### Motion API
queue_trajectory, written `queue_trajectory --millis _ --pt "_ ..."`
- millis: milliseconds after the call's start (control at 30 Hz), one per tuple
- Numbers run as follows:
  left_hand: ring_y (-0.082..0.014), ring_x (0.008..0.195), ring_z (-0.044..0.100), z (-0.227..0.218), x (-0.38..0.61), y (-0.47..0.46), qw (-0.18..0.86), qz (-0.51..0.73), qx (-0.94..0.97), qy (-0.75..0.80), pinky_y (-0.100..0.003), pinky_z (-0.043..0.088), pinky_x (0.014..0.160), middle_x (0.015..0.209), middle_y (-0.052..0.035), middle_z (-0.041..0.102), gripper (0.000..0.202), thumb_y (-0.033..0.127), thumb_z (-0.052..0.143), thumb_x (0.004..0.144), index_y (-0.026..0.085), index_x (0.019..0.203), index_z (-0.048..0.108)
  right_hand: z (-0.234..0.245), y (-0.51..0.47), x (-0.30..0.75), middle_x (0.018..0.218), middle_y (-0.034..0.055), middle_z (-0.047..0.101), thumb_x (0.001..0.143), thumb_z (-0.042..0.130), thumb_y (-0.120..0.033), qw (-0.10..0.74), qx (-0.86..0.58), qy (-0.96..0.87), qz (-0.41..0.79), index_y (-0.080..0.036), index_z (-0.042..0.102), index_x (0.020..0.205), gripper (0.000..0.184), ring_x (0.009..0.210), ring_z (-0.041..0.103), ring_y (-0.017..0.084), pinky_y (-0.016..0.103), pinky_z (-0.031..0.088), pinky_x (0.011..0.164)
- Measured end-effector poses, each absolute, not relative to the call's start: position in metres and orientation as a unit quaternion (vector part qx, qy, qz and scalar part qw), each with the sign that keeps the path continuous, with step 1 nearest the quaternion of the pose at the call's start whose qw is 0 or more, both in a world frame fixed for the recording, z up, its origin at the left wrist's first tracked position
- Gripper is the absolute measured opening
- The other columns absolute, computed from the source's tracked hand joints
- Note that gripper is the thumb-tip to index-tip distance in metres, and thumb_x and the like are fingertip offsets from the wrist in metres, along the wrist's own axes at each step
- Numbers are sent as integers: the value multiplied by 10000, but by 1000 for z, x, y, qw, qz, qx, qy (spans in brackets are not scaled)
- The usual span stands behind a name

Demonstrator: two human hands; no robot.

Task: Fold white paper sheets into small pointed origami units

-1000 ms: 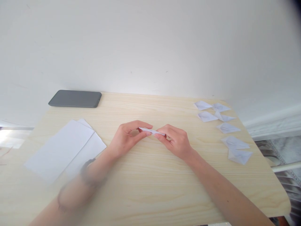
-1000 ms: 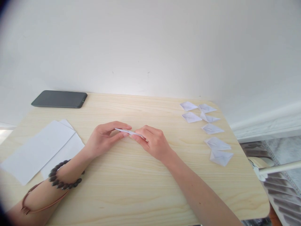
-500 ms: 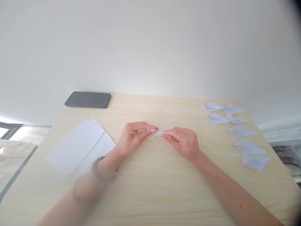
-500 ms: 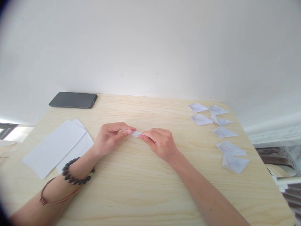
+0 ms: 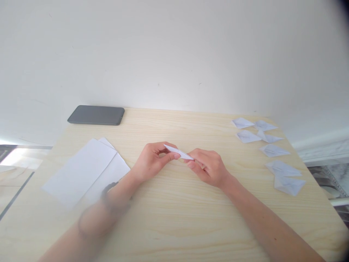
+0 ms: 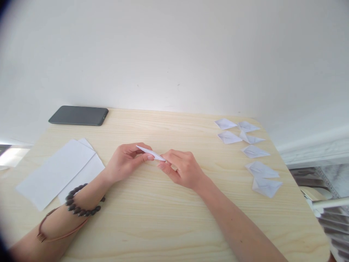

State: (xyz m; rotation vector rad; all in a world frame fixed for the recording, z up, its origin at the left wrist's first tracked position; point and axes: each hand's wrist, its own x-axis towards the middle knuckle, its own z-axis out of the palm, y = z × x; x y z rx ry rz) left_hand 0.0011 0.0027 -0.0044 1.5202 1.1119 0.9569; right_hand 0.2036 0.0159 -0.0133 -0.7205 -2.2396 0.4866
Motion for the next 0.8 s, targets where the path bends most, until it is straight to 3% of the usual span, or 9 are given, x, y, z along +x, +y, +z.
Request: queue_trajectory --millis 333,500,700,800 --pt "-156 750 626 -5 -1 5 527 391 596 462 -239 470 691 785 -36 700 182 321 640 783 146 774 690 -11 20 205 598 -32 447 865 449 -154 360 -296 -860 208 -174 499 691 182 526 398 72 206 317 524" --pt "-134 755 610 -3 -4 7 475 416 615 472 -212 453 693 822 -22 703 217 344 582 826 163 801 699 -10 18 207 585 -37 418 863 446 -166 344 -292 -866 213 -176 477 660 205 512 370 72 214 291 504" --pt "-152 721 621 -1 -2 7 473 406 592 510 -227 474 688 767 -39 708 284 398 597 803 143 749 709 -12 18 202 567 -36 441 838 469 -148 352 -289 -885 96 -176 497 643 200 510 379 76 222 288 497" --pt "-171 739 653 -1 3 7 520 406 547 516 -261 525 675 953 -81 704 347 444 570 808 136 908 694 -12 19 199 536 -42 446 813 510 -146 369 -289 -883 -12 -184 489 595 222 508 393 79 227 301 510"
